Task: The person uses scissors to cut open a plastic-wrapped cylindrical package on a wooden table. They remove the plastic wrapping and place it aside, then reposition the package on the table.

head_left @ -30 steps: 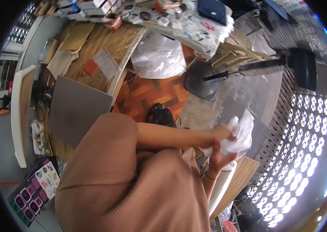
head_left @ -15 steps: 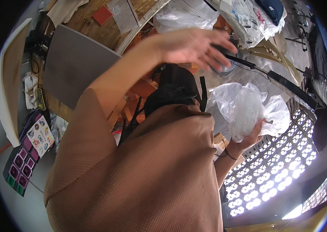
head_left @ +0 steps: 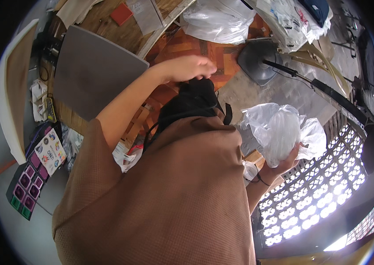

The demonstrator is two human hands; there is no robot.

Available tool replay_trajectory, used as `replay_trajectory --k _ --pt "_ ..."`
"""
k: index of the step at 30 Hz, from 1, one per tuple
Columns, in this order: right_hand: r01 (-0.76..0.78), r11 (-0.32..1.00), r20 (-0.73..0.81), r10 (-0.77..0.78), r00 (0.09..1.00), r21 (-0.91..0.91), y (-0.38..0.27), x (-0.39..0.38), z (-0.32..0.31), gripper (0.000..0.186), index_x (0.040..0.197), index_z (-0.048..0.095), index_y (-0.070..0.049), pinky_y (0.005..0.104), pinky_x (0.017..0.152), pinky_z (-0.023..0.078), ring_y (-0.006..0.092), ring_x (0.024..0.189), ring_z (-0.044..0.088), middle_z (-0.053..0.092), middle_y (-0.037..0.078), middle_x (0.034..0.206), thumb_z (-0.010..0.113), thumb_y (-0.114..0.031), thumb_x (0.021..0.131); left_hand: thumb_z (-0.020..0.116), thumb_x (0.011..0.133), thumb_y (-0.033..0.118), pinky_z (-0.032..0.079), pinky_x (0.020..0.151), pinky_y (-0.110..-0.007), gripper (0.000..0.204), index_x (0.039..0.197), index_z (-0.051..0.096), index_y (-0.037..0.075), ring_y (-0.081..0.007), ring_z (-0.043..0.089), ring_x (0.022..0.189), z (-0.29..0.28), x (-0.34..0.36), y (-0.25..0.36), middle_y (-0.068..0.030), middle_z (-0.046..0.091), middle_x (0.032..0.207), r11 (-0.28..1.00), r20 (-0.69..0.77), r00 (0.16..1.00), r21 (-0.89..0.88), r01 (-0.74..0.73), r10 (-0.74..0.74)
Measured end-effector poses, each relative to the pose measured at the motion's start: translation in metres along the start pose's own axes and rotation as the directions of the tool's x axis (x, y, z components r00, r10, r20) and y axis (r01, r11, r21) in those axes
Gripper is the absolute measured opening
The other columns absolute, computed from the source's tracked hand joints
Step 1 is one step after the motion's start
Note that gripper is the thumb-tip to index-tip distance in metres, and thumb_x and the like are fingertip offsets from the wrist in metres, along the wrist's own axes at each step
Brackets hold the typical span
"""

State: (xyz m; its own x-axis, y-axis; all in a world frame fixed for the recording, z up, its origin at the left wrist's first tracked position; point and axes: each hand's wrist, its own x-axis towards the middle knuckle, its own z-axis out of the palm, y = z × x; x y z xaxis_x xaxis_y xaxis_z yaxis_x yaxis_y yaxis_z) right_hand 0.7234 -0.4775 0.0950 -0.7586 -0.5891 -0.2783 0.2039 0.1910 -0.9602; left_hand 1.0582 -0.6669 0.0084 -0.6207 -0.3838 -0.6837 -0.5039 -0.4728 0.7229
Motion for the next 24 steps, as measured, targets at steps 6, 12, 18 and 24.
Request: replay_trajectory --k 6,12,18,24 --pt "0.043 0.996 -0.105 -0.035 0.994 0.076 0.017 -0.013 0.001 0.039 0.127 0.056 0.005 0.0408 0.076 0.064 0.0275 0.094 0.071 0.066 0.019 0.115 0.065 -0.017 0.097 0.051 0.107 0.044 0.042 0.111 -0.036 0.049 0.139 0.061 0.009 -0.0255 0.057 0.131 -0.003 0.002 -0.069 -0.0122 0.063 0.14 0.929 0.253 0.957 0.369 0.041 -0.143" --pt "-0.013 0.997 -0.049 0.016 0.999 0.075 0.024 -0.01 0.041 0.031 0.122 0.06 0.004 0.0393 0.079 0.062 0.0261 0.095 0.071 0.068 0.017 0.112 0.059 -0.017 0.101 0.052 0.107 0.041 0.044 0.108 -0.036 0.048 0.144 0.057 0.011 -0.0237 0.057 0.129 -0.021 -0.03 -0.091 -0.0114 0.063 0.139 0.97 0.206 0.962 0.205 0.134 -0.177" --pt "-0.035 0.999 0.119 0.034 0.992 0.014 0.032 0.028 0.05 0.026 0.121 0.061 0.002 0.0375 0.08 0.061 0.0248 0.095 0.071 0.068 0.015 0.112 0.059 -0.014 0.101 0.056 0.106 0.042 0.047 0.103 -0.036 0.049 0.143 0.058 0.01 -0.0218 0.06 0.123 -0.008 -0.037 -0.126 -0.0118 0.065 0.133 0.986 0.126 0.981 0.103 0.134 -0.146" --pt "-0.063 0.993 0.3 0.089 0.95 -0.097 0.046 0.098 0.097 0.027 0.118 0.063 0.004 0.035 0.08 0.058 0.0182 0.089 0.068 0.068 0.01 0.105 0.064 -0.015 0.099 0.06 0.104 0.038 0.05 0.098 -0.036 0.046 0.139 0.06 0.008 -0.0192 0.064 0.113 -0.025 -0.021 -0.104 -0.0091 0.07 0.122 0.982 -0.102 0.981 0.078 0.171 -0.163"
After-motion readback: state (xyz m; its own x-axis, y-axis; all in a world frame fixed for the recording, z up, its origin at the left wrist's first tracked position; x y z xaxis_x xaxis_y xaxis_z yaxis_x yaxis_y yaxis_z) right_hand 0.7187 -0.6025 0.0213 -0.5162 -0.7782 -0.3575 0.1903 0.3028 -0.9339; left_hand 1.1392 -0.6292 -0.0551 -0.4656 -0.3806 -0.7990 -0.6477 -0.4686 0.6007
